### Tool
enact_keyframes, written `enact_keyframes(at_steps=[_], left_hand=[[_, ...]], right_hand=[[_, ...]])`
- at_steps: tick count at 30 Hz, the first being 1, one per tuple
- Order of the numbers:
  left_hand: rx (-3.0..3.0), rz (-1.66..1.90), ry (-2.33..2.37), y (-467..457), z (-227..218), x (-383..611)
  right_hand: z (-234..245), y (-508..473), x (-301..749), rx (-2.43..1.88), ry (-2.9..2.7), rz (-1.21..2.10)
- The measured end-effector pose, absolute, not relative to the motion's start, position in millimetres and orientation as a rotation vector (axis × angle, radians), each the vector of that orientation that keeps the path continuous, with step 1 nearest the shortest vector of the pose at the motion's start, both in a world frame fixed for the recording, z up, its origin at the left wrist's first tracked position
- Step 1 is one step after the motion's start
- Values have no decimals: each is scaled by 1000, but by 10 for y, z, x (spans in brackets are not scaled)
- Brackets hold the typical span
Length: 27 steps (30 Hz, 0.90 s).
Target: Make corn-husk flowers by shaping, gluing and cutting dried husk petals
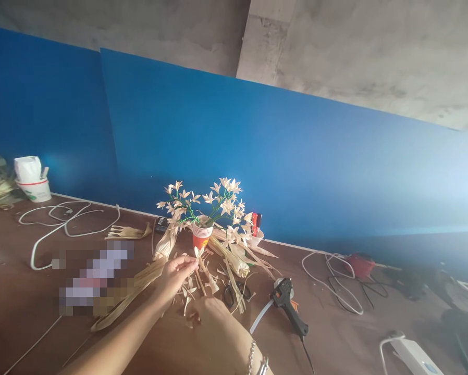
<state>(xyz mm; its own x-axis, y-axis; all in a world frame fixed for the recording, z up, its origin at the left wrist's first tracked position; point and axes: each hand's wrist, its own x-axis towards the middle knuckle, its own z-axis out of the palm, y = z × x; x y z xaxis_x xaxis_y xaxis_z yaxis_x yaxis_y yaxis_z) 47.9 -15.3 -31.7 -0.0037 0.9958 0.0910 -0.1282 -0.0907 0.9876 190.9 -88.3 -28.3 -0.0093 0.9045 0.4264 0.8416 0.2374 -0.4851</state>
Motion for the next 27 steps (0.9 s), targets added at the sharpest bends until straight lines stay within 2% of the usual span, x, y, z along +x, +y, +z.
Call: enact_keyframes(at_steps=[2, 5, 11, 17, 27], left_hand=[[1165, 1320, 1084, -184, -275, 487], [1178, 1279, 1099, -244, -207, 496], [1119, 1286, 1054, -193, -290, 533], [1085, 1289, 1028, -107, -465, 566], [1099, 1299, 1046, -150, -375, 533]], right_hand=[[-137, -754, 1881, -1477, -1945, 394], [146, -542, 1882, -1371, -1783, 728], [297, -393, 1837, -1302, -1421, 731], [216, -379, 1838, -1257, -1409, 703], [271, -380, 1829, -1265, -1450, 703]])
